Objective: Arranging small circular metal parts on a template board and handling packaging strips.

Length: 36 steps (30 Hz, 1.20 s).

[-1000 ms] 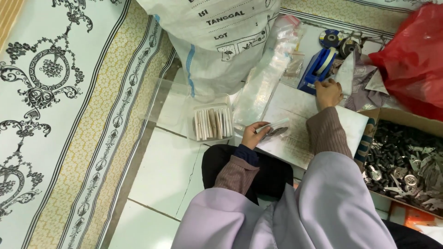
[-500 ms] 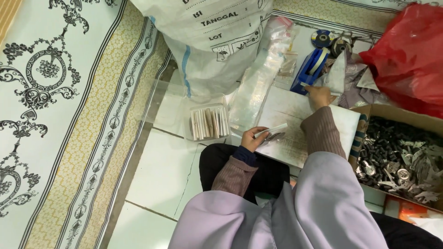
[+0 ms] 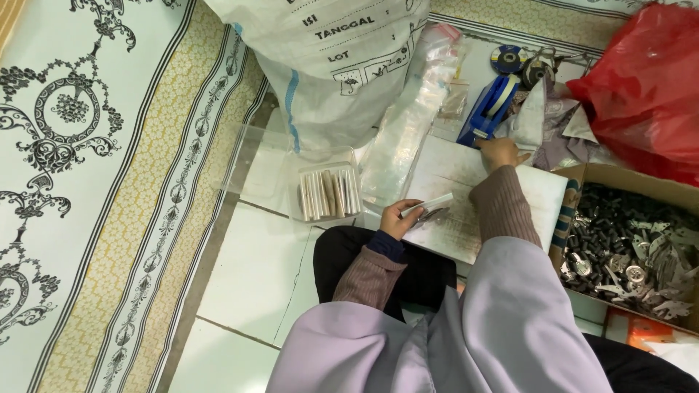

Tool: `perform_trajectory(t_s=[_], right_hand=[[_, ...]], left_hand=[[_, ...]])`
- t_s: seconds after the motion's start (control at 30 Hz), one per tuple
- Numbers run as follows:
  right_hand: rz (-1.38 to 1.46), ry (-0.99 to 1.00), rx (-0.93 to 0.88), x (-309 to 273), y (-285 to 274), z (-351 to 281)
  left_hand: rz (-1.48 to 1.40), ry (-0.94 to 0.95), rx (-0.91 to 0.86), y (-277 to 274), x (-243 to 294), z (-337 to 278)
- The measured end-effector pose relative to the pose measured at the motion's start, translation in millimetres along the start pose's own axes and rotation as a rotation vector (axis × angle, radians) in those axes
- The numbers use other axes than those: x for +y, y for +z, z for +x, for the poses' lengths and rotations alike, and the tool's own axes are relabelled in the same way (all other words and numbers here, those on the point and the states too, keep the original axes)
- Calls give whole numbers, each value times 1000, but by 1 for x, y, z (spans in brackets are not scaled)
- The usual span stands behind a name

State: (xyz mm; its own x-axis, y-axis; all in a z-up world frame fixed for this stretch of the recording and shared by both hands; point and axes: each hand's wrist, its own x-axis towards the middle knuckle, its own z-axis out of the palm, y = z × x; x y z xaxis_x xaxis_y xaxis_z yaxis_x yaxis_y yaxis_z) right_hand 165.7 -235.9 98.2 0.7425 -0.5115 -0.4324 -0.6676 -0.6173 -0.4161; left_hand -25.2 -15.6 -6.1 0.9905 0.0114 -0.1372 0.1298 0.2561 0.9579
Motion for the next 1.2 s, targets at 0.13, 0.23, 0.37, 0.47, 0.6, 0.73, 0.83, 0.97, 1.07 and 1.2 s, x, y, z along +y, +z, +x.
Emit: perform_trajectory(t_s=[0.13, 0.23, 0.37, 0.47, 0.6, 0.73, 0.83, 0.97, 1.07, 1.2], right_hand=[[-112, 47, 1, 5, 16, 22], [-211, 76, 43, 12, 31, 40], [-225, 130, 67, 17, 41, 56], [-283, 186, 97, 18, 53, 70], [-303, 179, 109, 17, 51, 65], [-279, 93, 165, 15, 34, 28], [-205, -96, 371, 32, 34, 27], [132, -353, 574, 66, 42, 47], [591, -453, 464, 83, 26, 29], [1204, -541, -75, 92, -20, -64]], left_hand=[[1, 5, 7, 1, 0, 0], [2, 15, 10, 1, 3, -1], [4, 16, 10, 2, 2, 0], [10, 19, 11, 1, 1, 0], [18, 23, 14, 2, -1, 1], [14, 25, 3, -1, -1, 4], [12, 4, -3, -3, -1, 7], [-1, 0, -15, -4, -2, 9], [-10, 4, -18, -3, 0, 8], [-26, 22, -22, 0, 0, 9]])
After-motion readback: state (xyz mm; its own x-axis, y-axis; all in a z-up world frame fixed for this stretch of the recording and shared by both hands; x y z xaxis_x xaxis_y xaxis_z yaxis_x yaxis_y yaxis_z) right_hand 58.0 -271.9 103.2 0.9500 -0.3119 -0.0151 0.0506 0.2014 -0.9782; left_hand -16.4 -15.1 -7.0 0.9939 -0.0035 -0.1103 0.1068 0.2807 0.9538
